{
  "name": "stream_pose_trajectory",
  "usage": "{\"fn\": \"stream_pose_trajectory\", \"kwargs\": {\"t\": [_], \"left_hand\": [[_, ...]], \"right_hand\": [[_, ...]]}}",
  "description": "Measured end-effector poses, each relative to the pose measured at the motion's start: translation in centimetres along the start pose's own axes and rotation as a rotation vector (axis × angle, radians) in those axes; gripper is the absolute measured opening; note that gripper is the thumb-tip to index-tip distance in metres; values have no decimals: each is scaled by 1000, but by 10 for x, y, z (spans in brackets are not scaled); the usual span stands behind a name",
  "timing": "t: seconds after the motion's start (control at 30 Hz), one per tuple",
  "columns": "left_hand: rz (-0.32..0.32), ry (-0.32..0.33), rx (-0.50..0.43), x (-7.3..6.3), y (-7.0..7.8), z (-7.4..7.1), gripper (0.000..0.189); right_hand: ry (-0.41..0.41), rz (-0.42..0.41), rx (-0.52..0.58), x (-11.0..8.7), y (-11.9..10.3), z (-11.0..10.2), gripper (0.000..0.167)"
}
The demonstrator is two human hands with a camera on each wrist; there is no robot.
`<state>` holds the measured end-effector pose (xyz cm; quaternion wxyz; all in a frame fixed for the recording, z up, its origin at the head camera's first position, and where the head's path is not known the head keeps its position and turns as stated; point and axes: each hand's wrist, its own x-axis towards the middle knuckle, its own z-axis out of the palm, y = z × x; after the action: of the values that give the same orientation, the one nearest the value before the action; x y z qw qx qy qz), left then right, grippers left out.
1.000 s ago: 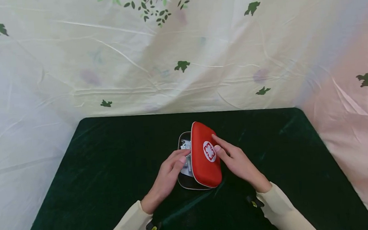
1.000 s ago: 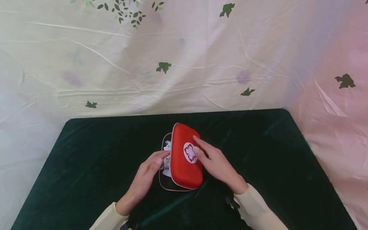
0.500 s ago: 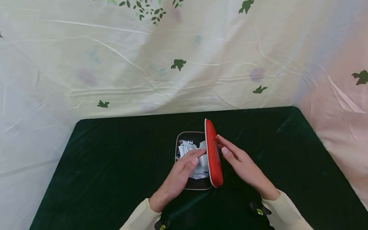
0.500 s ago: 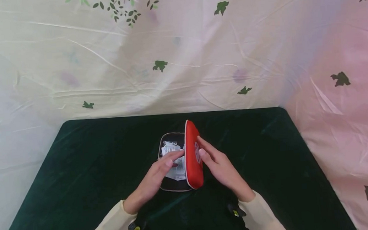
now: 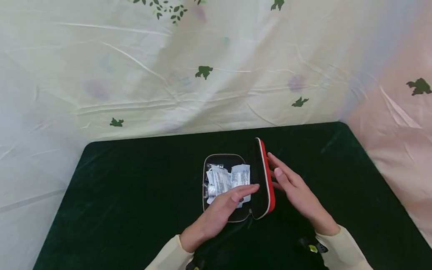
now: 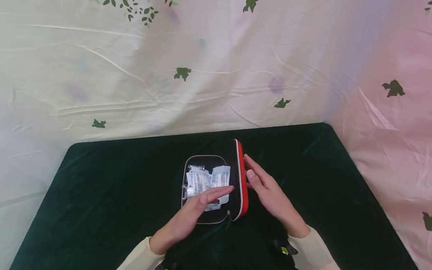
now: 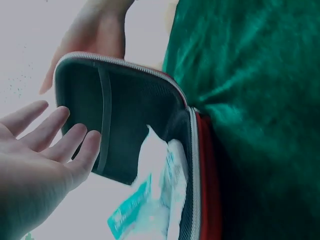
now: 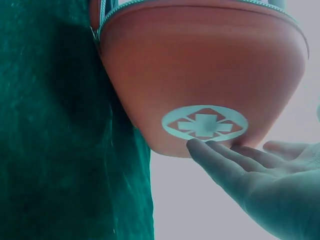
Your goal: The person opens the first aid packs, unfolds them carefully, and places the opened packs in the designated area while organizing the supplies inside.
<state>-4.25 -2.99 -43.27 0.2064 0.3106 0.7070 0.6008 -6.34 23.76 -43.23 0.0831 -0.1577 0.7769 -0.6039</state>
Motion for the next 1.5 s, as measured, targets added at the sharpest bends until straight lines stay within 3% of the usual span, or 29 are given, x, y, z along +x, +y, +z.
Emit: {"fn": "stream_pose_trajectory", "kwargs": {"t": [0.33,0.5,0.7,0.83,1.03,1.3,1.5], "left_hand": [[7,178,200,-17,-11,-36,50],[-1,230,305,-22,-19,-55,49],[-25,262,443,-18,-25,-80,50],[-88,230,596,-12,-30,-93,62],[-200,97,765,-2,-41,-107,84],[-254,-14,857,-3,-52,-108,91],[-287,-58,857,-5,-54,-107,90]], "right_hand": [[64,59,0,-6,-1,-17,56],[86,92,-34,-9,6,-24,56],[89,188,-143,-2,10,-30,61],[67,234,-247,4,13,-34,66],[41,206,-334,11,20,-41,62],[17,194,-340,17,30,-48,61],[21,221,-325,19,37,-49,61]]}}
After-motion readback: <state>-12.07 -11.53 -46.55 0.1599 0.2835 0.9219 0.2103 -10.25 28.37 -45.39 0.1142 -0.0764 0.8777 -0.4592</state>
